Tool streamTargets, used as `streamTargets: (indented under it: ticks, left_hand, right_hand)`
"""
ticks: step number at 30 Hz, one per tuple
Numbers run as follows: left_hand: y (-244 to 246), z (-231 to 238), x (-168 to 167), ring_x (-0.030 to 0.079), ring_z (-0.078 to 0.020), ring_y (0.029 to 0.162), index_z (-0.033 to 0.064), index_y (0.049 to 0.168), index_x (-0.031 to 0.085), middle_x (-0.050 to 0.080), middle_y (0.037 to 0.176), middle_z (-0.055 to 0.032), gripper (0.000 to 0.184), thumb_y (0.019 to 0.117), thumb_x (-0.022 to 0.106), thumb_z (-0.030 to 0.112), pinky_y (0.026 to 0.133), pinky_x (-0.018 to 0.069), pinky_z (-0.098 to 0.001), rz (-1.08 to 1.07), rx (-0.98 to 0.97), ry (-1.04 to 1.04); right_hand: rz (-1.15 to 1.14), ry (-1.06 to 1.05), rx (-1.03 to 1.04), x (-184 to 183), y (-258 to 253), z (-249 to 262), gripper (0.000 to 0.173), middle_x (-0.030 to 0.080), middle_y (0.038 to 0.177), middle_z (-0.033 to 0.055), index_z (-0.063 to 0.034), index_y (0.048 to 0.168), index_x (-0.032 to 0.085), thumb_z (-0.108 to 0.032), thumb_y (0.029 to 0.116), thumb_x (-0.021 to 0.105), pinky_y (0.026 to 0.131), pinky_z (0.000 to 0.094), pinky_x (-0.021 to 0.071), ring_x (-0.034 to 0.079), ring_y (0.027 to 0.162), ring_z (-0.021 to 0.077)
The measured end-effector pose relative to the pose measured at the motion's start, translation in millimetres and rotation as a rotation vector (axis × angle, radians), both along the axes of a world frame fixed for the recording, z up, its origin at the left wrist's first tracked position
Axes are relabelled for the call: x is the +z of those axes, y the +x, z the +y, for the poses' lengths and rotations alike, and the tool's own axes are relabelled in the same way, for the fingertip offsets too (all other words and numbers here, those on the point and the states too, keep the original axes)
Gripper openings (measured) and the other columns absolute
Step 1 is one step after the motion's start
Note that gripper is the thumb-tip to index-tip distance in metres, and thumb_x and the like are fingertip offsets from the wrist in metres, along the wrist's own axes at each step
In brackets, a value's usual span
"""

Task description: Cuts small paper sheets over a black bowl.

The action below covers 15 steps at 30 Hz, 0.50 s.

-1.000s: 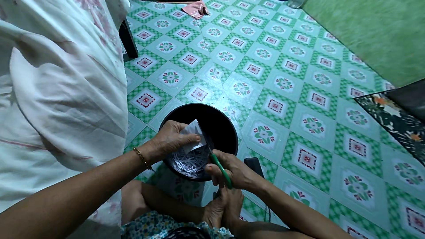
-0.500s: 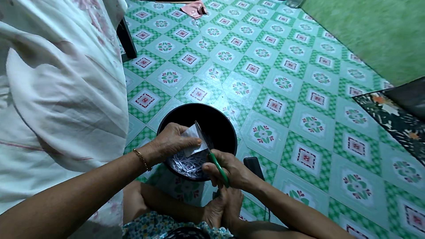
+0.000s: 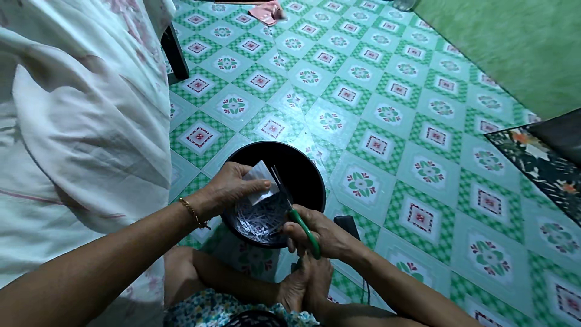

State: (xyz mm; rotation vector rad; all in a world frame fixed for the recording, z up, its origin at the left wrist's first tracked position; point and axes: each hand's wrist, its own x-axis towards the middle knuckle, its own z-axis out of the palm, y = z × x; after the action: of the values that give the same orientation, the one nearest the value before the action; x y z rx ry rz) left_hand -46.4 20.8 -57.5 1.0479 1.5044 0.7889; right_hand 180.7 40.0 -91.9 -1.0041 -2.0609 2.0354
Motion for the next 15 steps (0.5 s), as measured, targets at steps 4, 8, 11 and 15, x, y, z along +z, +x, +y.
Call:
streamTargets:
  ticks: [4,8,11,15]
  left_hand:
    - [-3.2,2.9,1.9,0.064,-0.0035,0.064,0.002,0.087,0.068,0.067,0.07,0.0008,0.009,0.0952,0.068,0.003,0.066,0.0553,-0.0214,0.014,0.086,0.028]
    - [-0.1,1.0,2.4,0.064,-0.0034,0.062,0.0023,0.085,0.069,0.067,0.069,0.0008,0.009,0.0944,0.068,0.001,0.064,0.0552,-0.0206,-0.012,0.055,0.03]
    - [2.6,-0.4,4.0,0.064,-0.0034,0.063,0.0015,0.087,0.069,0.067,0.07,0.0006,0.007,0.0942,0.068,0.001,0.065,0.0554,-0.0209,-0.019,0.04,0.02]
    - [2.5,0.1,5.0,0.064,-0.0032,0.062,0.0017,0.087,0.069,0.067,0.07,0.0008,0.008,0.0945,0.068,0.001,0.064,0.0552,-0.0205,-0.014,0.036,0.027]
  right_hand:
    - [-0.092,0.085,0.066,1.1,2.3,-0.4,0.043,0.06,0.075,-0.0061,-0.005,0.109,0.054,-0.047,0.101,0.053,0.061,0.0191,0.0477,0.056,0.061,-0.0001]
    - [-0.118,0.118,0.092,0.9,1.1,0.6,0.045,0.06,0.076,-0.0052,-0.0053,0.109,0.054,-0.049,0.1008,0.054,0.063,0.0212,0.0487,0.057,0.062,0.0017]
    - [-0.121,0.134,0.091,0.9,-0.9,1.2,0.045,0.06,0.075,-0.0051,-0.0058,0.107,0.054,-0.051,0.1003,0.053,0.063,0.0222,0.0488,0.057,0.063,0.0021]
    - [-0.091,0.132,0.064,-0.4,-1.2,0.3,0.044,0.059,0.074,-0.0051,-0.0052,0.106,0.055,-0.049,0.1006,0.054,0.061,0.0205,0.0491,0.057,0.061,0.0014]
